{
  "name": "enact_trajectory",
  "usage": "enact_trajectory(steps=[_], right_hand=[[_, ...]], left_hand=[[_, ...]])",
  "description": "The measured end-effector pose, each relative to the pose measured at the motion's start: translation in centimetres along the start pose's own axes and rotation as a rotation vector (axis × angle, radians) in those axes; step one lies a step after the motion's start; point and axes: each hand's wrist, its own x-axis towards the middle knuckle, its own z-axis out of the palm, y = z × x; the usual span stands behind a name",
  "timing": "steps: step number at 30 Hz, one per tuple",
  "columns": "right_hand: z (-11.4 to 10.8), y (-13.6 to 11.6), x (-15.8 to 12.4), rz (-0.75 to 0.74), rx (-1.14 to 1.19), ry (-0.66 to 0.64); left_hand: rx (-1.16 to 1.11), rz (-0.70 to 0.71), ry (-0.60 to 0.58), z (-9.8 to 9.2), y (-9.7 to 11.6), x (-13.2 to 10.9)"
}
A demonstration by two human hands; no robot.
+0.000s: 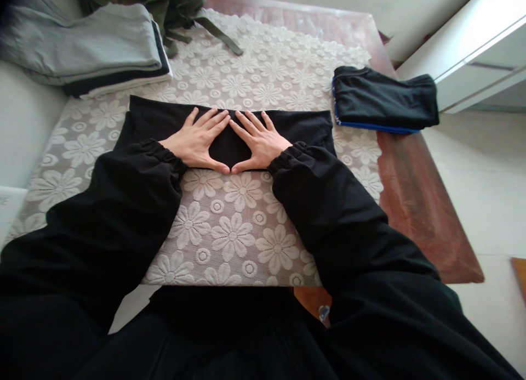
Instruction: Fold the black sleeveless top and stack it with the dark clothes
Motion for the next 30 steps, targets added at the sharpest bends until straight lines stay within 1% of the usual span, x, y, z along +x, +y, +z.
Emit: enact_trajectory(steps=[16,25,30], right_hand=[[0.06,0.03,0.06,-0.003,0.028,0.009],[0.07,0.10,0.02,-0.003,-0.010,-0.001],[-0.05,0.09,0.06,-0.001,-0.021,-0.008]], left_hand=[[0.002,-0.019,0.009,-0.04,0.33,-0.12],[-0.001,-0.003,0.019,0.22,-0.05,-0.01],[0.020,-0.004,0.011,0.02,0.11,-0.02]])
